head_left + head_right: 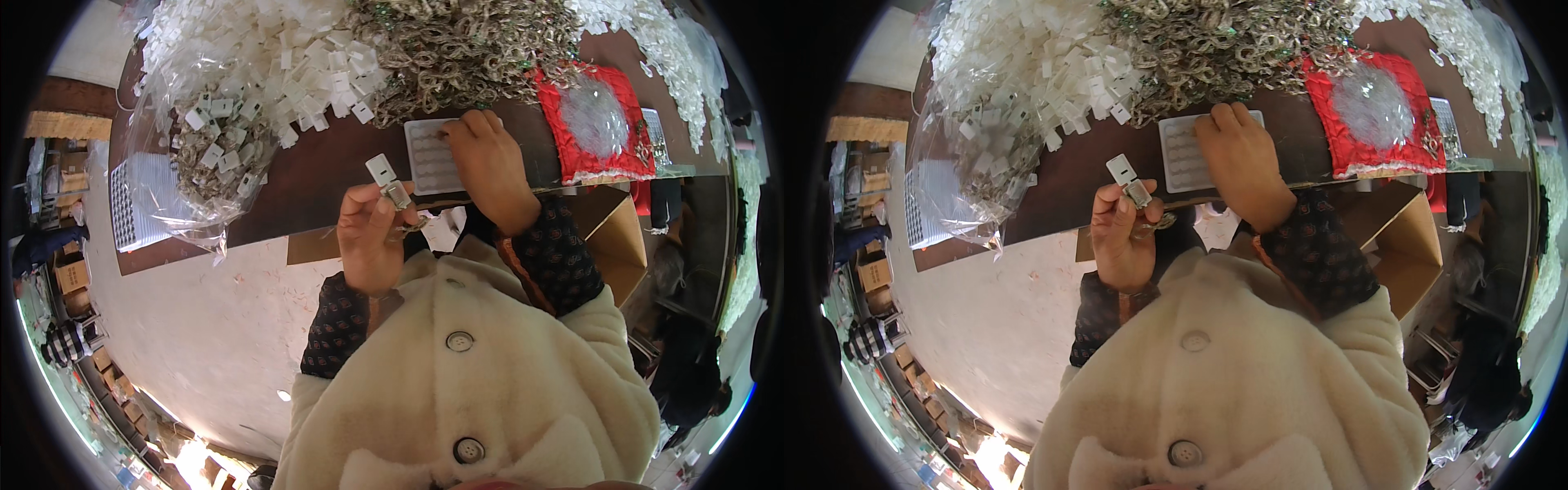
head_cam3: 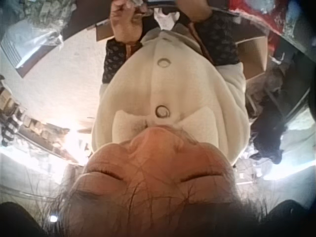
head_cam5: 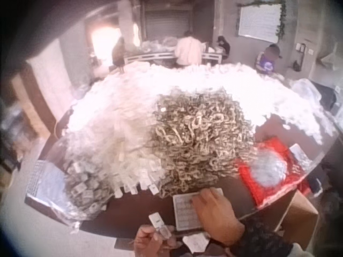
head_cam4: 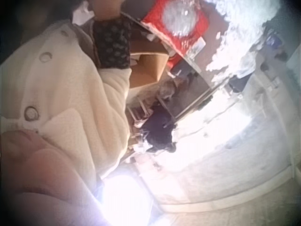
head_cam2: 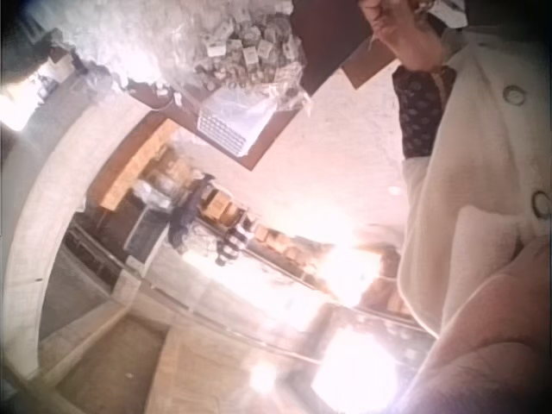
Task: The person assembles small electronic components at a workbench. They insert a small cylindrical part into a white plastic housing, then place the assembled unit into a compartmentalized tray. The person repeats this process with additional components throughout the clip.
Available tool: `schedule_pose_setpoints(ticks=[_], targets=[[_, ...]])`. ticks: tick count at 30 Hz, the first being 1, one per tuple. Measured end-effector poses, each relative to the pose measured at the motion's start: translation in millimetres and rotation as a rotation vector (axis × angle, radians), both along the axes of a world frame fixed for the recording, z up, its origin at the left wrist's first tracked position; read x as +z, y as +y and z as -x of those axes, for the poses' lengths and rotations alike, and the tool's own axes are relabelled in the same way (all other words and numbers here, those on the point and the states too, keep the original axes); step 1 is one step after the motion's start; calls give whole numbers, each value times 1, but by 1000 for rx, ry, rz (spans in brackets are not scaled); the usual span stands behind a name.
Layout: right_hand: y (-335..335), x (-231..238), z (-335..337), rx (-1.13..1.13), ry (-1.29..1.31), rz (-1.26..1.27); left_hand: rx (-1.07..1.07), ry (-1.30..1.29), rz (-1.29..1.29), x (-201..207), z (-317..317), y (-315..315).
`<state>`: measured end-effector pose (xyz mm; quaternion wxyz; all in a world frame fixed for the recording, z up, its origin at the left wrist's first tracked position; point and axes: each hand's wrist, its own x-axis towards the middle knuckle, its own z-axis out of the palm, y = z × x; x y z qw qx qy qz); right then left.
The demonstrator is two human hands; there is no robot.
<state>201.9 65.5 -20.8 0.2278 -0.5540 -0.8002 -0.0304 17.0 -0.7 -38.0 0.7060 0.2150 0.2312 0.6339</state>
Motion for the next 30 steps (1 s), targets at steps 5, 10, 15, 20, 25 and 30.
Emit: schedule_pose_setpoints(ticks=[5,10,15,20,25,30], targets=[[-3,14,7,32,118,82,-32,-28,4,-2,4,2],[-32,40,25,307,605,73,-24,-47,15,2,2,-1],[-43,53,34,399,458,-77,-1,-9,-32,12,2,-7],[-44,52,32,398,471,-187,-53,-69,0,14,0,-11],[-49,46,35,415,311,-314,-62,-93,26,8,0,-9],[-47,32,36,398,360,-129,5,-19,134,2,-1,-4]])
